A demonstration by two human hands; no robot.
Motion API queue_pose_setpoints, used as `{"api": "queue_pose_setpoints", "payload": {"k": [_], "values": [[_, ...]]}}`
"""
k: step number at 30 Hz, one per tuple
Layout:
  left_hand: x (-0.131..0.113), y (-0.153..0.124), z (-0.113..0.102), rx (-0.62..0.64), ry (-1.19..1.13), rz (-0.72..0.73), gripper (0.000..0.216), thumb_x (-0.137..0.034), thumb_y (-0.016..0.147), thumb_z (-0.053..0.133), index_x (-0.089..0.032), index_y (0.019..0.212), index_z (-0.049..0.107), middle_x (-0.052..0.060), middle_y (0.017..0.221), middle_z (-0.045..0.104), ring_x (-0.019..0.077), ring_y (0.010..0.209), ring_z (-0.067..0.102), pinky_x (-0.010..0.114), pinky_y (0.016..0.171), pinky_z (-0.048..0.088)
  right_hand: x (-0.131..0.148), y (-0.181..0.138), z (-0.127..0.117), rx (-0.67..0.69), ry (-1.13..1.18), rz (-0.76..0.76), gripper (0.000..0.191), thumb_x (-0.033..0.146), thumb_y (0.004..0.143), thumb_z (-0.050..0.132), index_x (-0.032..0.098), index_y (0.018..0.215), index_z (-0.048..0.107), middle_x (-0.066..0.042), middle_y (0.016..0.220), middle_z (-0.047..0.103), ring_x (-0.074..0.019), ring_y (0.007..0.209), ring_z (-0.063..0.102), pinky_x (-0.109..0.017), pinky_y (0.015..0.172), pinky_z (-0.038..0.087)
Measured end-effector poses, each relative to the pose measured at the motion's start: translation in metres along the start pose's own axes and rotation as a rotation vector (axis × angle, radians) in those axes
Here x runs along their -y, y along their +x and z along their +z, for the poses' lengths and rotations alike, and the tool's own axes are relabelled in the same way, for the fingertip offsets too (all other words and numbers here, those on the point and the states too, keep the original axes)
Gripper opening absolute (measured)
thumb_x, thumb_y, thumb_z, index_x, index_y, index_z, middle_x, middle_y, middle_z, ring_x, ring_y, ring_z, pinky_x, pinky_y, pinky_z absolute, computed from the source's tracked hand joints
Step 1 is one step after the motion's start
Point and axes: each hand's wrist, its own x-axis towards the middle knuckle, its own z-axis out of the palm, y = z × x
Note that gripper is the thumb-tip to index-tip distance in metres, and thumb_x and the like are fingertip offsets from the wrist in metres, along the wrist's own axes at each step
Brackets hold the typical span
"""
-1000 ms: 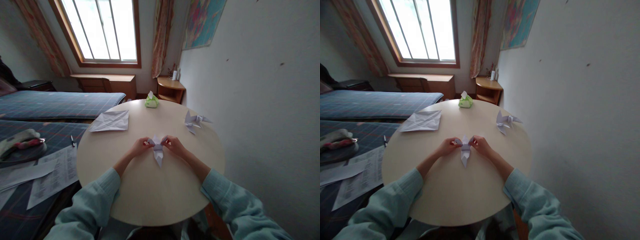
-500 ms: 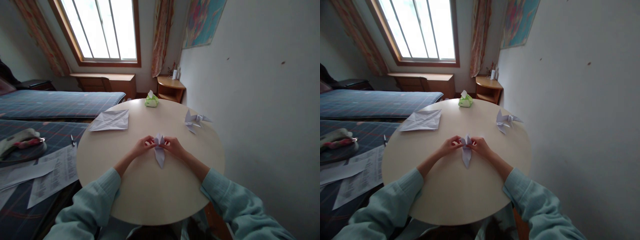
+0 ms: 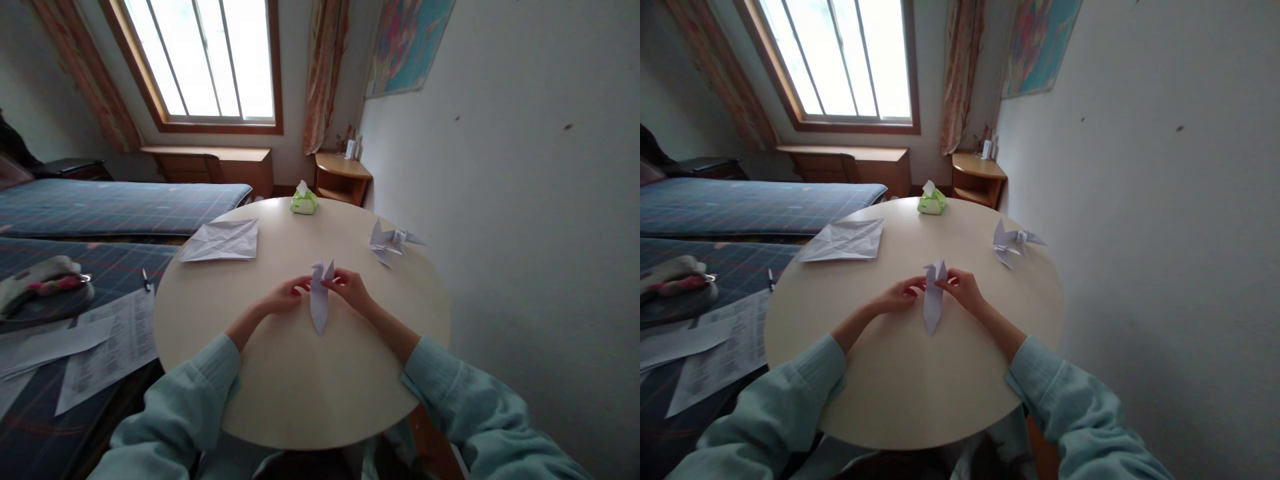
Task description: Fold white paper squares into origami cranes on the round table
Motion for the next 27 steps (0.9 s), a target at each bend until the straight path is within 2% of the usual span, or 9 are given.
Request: {"api": "queue_pose_setpoints", "payload": {"k": [6, 10, 14, 16, 20, 23, 25, 27], "values": [[-0.004, 0.0, 0.008, -0.149, 0.147, 0.034, 0.025, -0.025, 0.064, 0.062, -0.015, 0.087, 0.06, 0.004, 0.085, 0.06, 0.0124, 0.074, 0.056, 0.018, 0.056, 0.044, 0.001, -0.001, 0.001, 0.084, -0.003, 0.001, 0.02, 0.035, 0.066, 0.063, 0.016, 0.066, 0.061, -0.001, 0.064, 0.063, -0.0134, 0.058, 0.058, -0.025, 0.055, 0.049], [-0.006, 0.0, 0.011, -0.202, 0.149, 0.059, 0.022, -0.029, 0.067, 0.061, -0.015, 0.085, 0.059, 0.003, 0.08, 0.06, 0.011, 0.07, 0.056, 0.019, 0.057, 0.045, 0.001, -0.002, 0.003, 0.11, -0.016, -0.016, 0.019, 0.034, 0.068, 0.061, 0.015, 0.071, 0.062, -0.002, 0.067, 0.064, -0.014, 0.06, 0.058, -0.025, 0.057, 0.048], [-0.005, 0.0, 0.012, -0.242, 0.124, -0.002, 0.018, -0.03, 0.069, 0.058, -0.014, 0.078, 0.057, 0.001, 0.071, 0.06, 0.0088, 0.059, 0.054, 0.019, 0.054, 0.044, 0.004, -0.003, 0.003, 0.177, -0.034, -0.056, 0.018, 0.031, 0.073, 0.056, 0.015, 0.075, 0.063, -0.003, 0.071, 0.064, -0.0136, 0.063, 0.057, -0.024, 0.057, 0.047], [-0.005, -0.001, 0.011, -0.261, 0.14, -0.019, 0.015, -0.028, 0.069, 0.058, -0.014, 0.073, 0.055, 0.0, 0.067, 0.059, 0.0082, 0.055, 0.052, 0.019, 0.052, 0.043, 0.006, -0.002, 0.001, 0.159, -0.053, -0.07, 0.018, 0.031, 0.075, 0.054, 0.015, 0.076, 0.062, -0.003, 0.07, 0.063, -0.013, 0.062, 0.056, -0.023, 0.056, 0.046], [-0.005, 0.0, 0.01, -0.314, 0.153, -0.047, 0.019, -0.029, 0.065, 0.06, -0.015, 0.065, 0.047, -0.003, 0.059, 0.054, 0.0074, 0.051, 0.049, 0.019, 0.049, 0.041, 0.007, 0.0, -0.003, 0.042, -0.109, -0.117, 0.018, 0.032, 0.076, 0.054, 0.016, 0.072, 0.061, -0.003, 0.068, 0.06, -0.0117, 0.06, 0.054, -0.022, 0.053, 0.043], [-0.005, 0.0, 0.011, -0.328, 0.15, -0.063, 0.024, -0.031, 0.064, 0.061, -0.016, 0.063, 0.042, -0.004, 0.058, 0.051, 0.007, 0.05, 0.048, 0.018, 0.048, 0.04, 0.006, 0.001, -0.004, 0.038, -0.142, -0.13, 0.017, 0.032, 0.075, 0.055, 0.017, 0.069, 0.06, -0.002, 0.064, 0.06, -0.0108, 0.056, 0.052, -0.022, 0.051, 0.042], [-0.003, 0.0, 0.01, -0.314, 0.125, -0.049, 0.024, -0.03, 0.064, 0.061, -0.016, 0.067, 0.042, -0.004, 0.061, 0.053, 0.0073, 0.052, 0.049, 0.019, 0.049, 0.04, 0.005, 0.001, -0.005, 0.055, -0.153, -0.128, 0.016, 0.032, 0.075, 0.056, 0.017, 0.068, 0.059, -0.002, 0.063, 0.06, -0.0106, 0.055, 0.051, -0.022, 0.051, 0.041], [-0.002, 0.0, 0.008, -0.273, 0.056, -0.027, 0.026, -0.03, 0.064, 0.062, -0.016, 0.076, 0.043, 0.0, 0.074, 0.056, 0.0082, 0.058, 0.053, 0.019, 0.05, 0.042, 0.005, 0.001, -0.005, 0.064, -0.163, -0.131, 0.016, 0.031, 0.074, 0.056, 0.017, 0.068, 0.059, -0.002, 0.063, 0.06, -0.0103, 0.054, 0.051, -0.022, 0.051, 0.041]]}}
